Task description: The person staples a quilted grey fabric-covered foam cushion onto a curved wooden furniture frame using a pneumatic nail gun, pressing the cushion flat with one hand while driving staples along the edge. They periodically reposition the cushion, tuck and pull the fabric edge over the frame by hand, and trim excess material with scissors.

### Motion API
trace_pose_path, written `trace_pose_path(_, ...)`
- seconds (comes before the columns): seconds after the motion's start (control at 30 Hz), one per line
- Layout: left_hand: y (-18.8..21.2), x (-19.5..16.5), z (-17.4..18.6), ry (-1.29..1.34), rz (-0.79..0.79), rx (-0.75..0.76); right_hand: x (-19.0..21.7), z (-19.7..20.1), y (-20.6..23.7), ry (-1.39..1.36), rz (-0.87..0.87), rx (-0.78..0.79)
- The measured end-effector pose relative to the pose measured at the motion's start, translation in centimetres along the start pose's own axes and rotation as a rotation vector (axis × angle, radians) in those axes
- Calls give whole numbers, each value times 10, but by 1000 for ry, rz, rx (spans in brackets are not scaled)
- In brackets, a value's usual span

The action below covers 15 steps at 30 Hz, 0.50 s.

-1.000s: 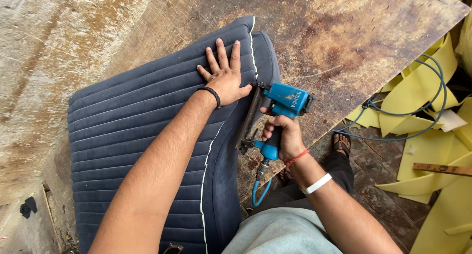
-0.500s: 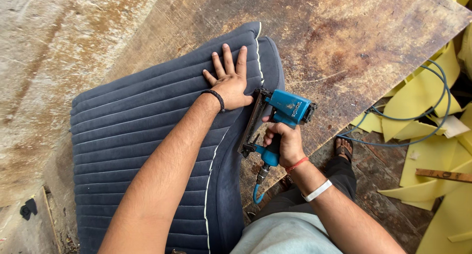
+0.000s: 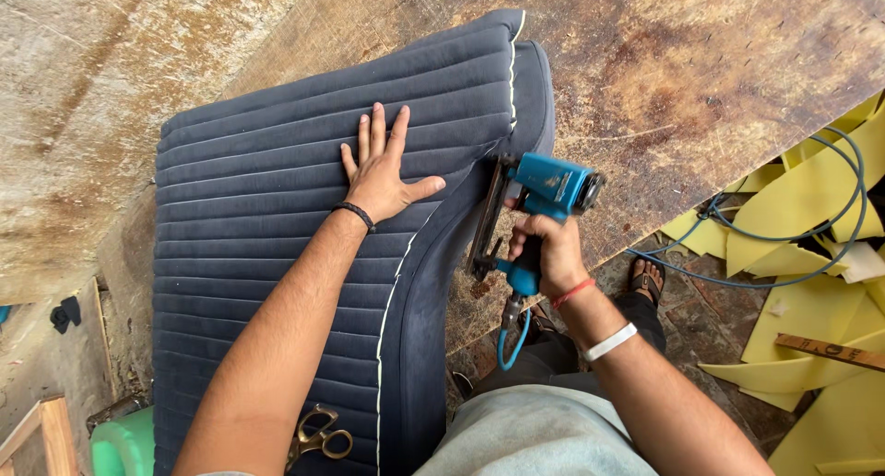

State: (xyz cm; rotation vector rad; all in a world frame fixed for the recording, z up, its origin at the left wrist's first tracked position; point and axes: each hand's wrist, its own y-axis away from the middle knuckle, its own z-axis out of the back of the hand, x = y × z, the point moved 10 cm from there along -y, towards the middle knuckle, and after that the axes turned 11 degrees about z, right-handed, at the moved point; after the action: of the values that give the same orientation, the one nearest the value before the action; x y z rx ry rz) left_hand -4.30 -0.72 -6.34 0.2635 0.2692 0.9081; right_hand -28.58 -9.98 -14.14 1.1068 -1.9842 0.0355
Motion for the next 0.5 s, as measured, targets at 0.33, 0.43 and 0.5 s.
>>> trace_pose_path(0.33,6,-29,-8,-203,-74,-23,-40,-30,17,-154,-108,22)
trace_pose_path(0.43,7,-33,-10,-209,-93,-57,-40,-37,18,-191,-95,36)
trace_pose_path(0.5,6,-30,-12,-210,-99,-55,-42,-39,20,-199,-94,15)
